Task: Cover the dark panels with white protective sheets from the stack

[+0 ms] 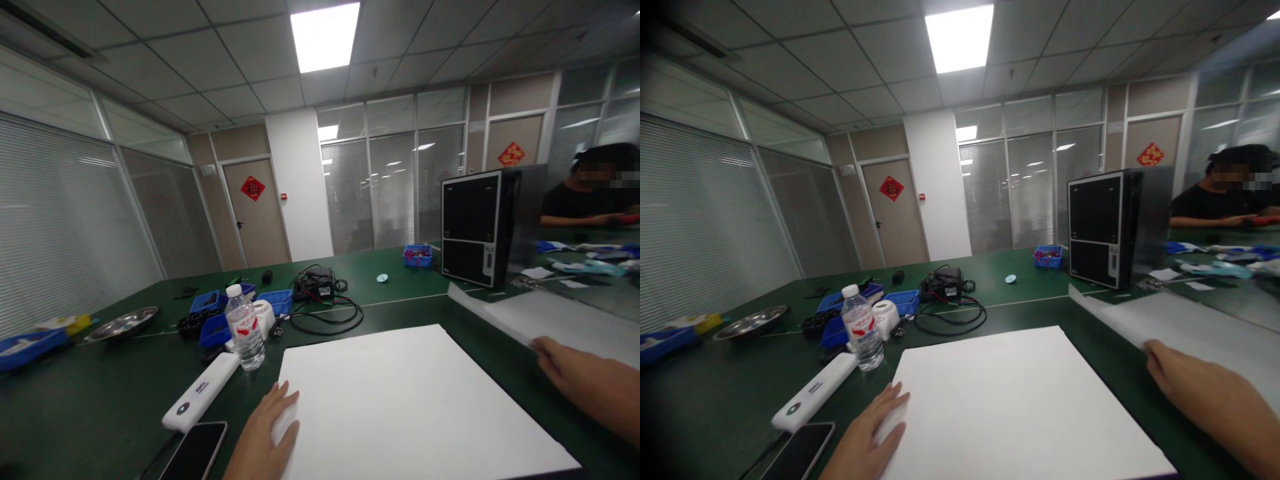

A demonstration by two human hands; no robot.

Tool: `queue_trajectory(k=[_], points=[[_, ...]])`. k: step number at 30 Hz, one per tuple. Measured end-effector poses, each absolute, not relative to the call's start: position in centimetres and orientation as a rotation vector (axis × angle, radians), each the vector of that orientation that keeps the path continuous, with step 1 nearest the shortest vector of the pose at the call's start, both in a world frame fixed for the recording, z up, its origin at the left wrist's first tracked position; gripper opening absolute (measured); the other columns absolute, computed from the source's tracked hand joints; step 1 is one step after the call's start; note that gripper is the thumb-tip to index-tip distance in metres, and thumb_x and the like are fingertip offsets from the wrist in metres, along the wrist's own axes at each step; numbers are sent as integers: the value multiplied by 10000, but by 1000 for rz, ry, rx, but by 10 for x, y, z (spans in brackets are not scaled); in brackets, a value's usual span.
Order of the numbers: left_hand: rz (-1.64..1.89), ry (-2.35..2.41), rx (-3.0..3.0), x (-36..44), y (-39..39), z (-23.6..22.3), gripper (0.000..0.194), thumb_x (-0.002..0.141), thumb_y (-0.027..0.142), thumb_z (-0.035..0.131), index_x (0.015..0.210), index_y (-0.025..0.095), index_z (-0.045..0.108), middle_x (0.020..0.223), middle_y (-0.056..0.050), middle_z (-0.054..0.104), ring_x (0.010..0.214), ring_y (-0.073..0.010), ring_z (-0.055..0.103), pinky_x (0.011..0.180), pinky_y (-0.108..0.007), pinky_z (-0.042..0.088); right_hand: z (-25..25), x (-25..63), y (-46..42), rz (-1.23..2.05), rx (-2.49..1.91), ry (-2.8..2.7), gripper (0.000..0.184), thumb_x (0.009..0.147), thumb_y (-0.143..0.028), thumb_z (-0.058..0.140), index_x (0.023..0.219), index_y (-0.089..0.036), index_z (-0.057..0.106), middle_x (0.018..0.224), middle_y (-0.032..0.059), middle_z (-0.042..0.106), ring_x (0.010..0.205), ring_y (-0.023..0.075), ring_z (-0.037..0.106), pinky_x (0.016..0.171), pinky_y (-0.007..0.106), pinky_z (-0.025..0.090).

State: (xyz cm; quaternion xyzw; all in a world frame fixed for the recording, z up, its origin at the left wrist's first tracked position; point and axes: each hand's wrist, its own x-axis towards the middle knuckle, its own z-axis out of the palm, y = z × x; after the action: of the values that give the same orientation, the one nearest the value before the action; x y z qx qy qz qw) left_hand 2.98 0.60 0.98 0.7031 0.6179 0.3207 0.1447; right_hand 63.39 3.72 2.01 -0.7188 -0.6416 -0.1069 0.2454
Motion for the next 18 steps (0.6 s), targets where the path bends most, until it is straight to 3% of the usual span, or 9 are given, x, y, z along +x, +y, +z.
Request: queue_trajectory(k=[3, 5, 10, 14, 18], points=[[932, 1786, 2024, 28, 5, 10, 461, 793, 364, 652, 1226, 255, 764, 1460, -89, 622, 1425, -323, 501, 1205, -561, 331, 23, 587, 22, -261, -1895, -2003, 455, 957, -550, 405, 1160, -326, 745, 1089, 72, 769, 873, 268, 745, 769, 417, 589], [956, 1783, 2016, 28, 3, 11, 438, 800, 364, 657, 1212, 265, 771, 1445, -83, 637, 1417, -320, 512, 1202, -560, 337, 18, 559, 14, -239, -1712, -2195, 413, 958, -568, 433, 1185, -399, 733, 1198, 3, 740, 1029, 260, 726, 916, 442, 596], [994, 1784, 2052, 28, -1, 12, 396, 816, 344, 659, 1188, 279, 778, 1438, -78, 647, 1400, -321, 534, 1187, -565, 366, 5, 530, 10, -340, -1382, -2443, 330, 929, -527, 551, 1214, -460, 703, 1216, -40, 728, 1096, 249, 707, 956, 481, 602], [977, 1784, 2077, 28, -2, 11, 393, 836, 324, 644, 1208, 284, 767, 1442, -66, 647, 1404, -307, 531, 1194, -546, 364, 2, 535, 12, -228, -1308, -2474, 283, 937, -452, 577, 1185, -475, 711, 1216, -51, 728, 1091, 231, 708, 951, 440, 613], [967, 1798, 2117, 24, 0, 7, 393, 891, 346, 599, 1250, 278, 744, 1451, -70, 639, 1402, -298, 535, 1188, -539, 377, 0, 531, 4, -171, -1137, -2498, 475, 915, -400, 627, 1378, -486, 570, 1415, -56, 598, 1261, 246, 607, 1034, 418, 557]])
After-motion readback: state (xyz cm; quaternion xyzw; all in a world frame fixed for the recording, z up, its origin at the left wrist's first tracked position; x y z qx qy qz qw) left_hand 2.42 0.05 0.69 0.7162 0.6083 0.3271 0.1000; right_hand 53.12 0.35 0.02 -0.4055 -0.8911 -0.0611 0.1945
